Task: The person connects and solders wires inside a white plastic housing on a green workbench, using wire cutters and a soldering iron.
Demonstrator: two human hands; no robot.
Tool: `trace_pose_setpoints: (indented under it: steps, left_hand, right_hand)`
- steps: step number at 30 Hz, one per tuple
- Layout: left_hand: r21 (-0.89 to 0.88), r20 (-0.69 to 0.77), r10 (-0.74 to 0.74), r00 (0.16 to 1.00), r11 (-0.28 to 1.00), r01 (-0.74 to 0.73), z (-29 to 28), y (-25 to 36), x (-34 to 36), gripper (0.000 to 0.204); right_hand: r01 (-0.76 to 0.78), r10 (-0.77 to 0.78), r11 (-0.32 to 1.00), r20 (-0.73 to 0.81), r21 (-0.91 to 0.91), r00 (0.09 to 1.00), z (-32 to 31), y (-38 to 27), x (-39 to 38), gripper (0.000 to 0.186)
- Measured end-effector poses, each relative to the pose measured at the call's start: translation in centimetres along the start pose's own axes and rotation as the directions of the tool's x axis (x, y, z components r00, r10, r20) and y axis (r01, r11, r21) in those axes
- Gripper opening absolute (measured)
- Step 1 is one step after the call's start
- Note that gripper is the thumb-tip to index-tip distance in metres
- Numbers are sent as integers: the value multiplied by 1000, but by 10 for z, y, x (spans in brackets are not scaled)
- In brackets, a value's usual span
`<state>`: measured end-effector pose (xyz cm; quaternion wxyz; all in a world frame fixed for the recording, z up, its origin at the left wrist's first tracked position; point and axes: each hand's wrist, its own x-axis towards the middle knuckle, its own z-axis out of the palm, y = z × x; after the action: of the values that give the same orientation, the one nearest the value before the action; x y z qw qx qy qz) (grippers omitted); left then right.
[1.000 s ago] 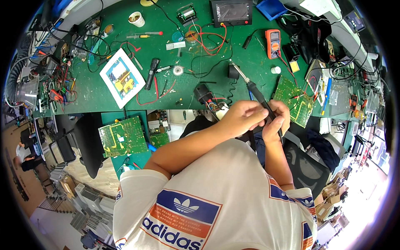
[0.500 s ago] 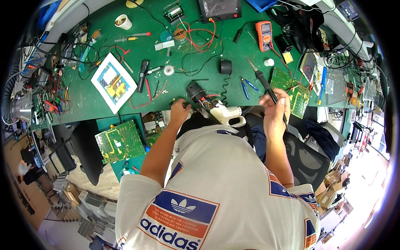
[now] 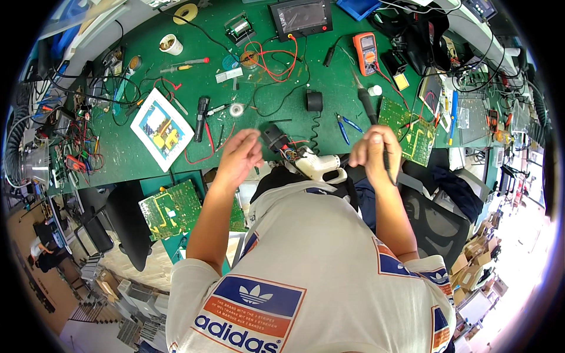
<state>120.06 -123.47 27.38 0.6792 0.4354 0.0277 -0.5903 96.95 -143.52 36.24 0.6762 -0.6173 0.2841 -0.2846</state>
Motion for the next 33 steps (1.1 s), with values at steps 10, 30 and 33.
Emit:
trace_pose_setpoints:
  steps: [10, 30, 33]
  left_hand:
    - [586, 173, 334, 927, 721, -369, 80, -11, 9, 11]
    - [261, 293, -339, 894, 928, 266, 20, 12, -2, 15]
    - [316, 280, -396, 874, 898, 306, 16, 18, -7, 17]
  right_hand:
    - [271, -176, 795, 221, -543, 959, 71, 15, 37, 23]
    - [395, -429, 689, 97, -607, 898, 71, 19, 99, 20]
    - [409, -456, 685, 83, -603, 886, 69, 21, 106, 20]
